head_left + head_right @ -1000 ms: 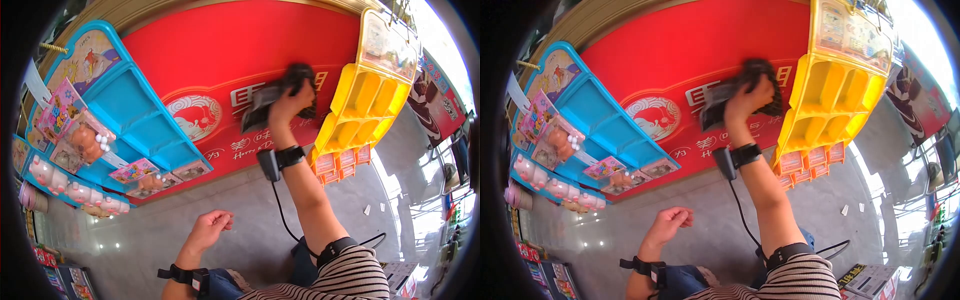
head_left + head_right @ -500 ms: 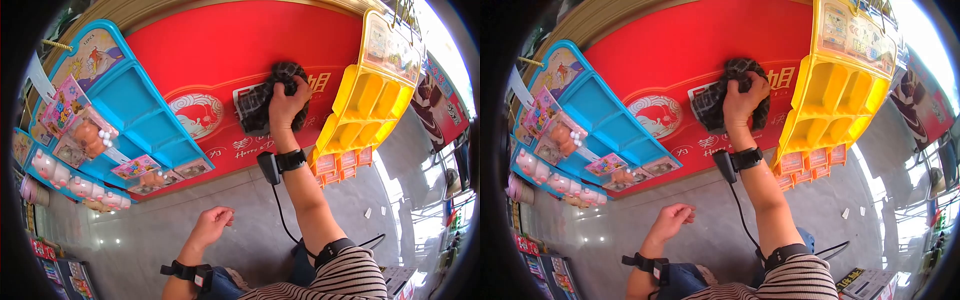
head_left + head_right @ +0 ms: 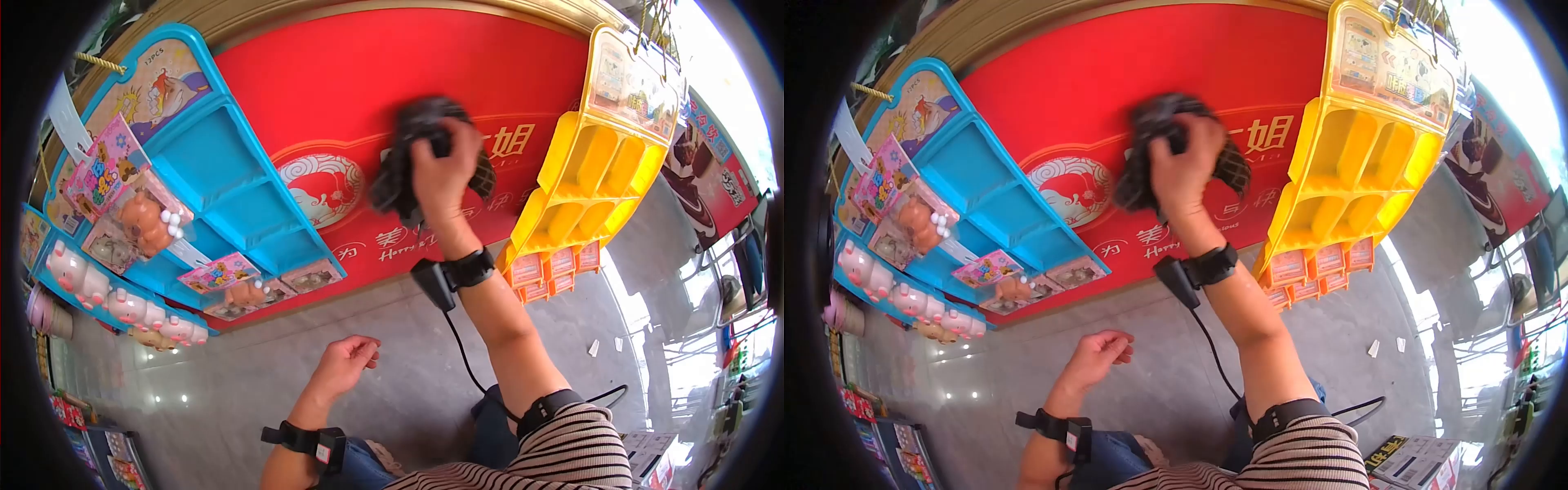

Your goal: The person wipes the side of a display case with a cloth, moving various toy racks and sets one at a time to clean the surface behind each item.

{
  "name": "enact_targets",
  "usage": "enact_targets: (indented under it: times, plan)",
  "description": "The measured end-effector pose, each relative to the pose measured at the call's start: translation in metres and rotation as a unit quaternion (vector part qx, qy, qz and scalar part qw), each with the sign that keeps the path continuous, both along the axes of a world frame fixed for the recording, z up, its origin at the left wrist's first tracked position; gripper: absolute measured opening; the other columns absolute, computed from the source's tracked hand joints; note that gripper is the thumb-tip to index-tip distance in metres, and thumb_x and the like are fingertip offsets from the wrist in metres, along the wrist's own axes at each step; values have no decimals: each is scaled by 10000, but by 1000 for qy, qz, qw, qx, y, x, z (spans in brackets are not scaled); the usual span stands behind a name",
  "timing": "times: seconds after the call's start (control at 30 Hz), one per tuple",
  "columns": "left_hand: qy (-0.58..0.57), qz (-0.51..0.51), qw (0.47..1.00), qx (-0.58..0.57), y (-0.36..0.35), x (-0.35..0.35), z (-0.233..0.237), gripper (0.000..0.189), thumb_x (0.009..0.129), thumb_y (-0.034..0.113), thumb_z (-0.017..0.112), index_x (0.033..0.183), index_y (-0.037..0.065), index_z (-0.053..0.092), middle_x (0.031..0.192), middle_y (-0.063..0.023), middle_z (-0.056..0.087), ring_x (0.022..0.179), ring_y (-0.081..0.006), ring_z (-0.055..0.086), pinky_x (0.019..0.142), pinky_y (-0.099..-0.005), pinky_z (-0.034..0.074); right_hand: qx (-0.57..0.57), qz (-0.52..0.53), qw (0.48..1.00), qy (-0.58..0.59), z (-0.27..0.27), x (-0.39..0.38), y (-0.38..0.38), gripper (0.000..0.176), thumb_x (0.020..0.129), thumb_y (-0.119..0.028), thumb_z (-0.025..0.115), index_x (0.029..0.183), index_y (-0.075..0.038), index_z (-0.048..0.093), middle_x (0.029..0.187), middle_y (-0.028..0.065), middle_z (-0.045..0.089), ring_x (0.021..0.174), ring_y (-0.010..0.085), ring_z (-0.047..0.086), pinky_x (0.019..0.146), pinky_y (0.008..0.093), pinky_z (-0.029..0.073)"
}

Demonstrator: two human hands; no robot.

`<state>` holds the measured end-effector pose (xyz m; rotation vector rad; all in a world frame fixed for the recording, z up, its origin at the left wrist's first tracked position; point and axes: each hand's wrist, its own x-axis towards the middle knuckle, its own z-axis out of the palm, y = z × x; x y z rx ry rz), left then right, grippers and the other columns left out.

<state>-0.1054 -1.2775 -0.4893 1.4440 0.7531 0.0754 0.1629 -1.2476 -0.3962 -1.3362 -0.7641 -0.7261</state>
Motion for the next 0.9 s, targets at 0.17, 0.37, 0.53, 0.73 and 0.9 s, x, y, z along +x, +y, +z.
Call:
enact_targets:
  times: [0.17, 0.37, 0.53, 0.73, 0.9]
  plan:
    - [-3, -10, 1000, 15, -1, 0, -1, 212, 837, 164, 484, 942, -5, 555, 792, -74, 582, 700, -135, 563, 640, -244, 451, 12, 51, 999, 13, -3, -4, -1, 288, 547, -9, 611, 824, -41, 542, 874, 125, 441, 863, 271, 449, 768, 313, 378]
    - [-12, 24, 999, 25, -3, -14, 15, 219, 830, 170, 496, 925, -19, 555, 772, -72, 582, 675, -127, 557, 623, -236, 447, 89, 29, 974, 204, -22, 21, -6, 329, 612, -38, 594, 923, 18, 505, 891, 137, 464, 853, 258, 472, 784, 312, 380]
    - [-34, 3, 999, 41, -4, -16, 9, 221, 826, 177, 504, 904, -24, 556, 750, -74, 581, 642, -125, 553, 604, -232, 447, 103, -64, 964, 238, -23, 29, -3, 323, 656, -45, 555, 960, 41, 487, 960, 178, 468, 896, 280, 465, 823, 335, 354]
    - [-45, -3, 998, 32, 2, -17, 4, 213, 834, 181, 495, 901, -9, 565, 750, -70, 585, 648, -123, 570, 586, -229, 461, -48, -126, 966, -220, 95, -12, -4, 337, 667, -152, 638, 994, -108, 569, 1069, 155, 485, 1043, 309, 418, 930, 477, 216]
    - [-3, -6, 1000, 5, 13, -8, -17, 219, 832, 189, 501, 901, -9, 565, 746, -75, 582, 649, -124, 569, 588, -231, 466, -141, -164, 956, -196, 81, 22, -2, 543, 694, -200, 594, 1178, -78, 382, 1269, 214, 262, 1177, 394, 212, 946, 521, 146]
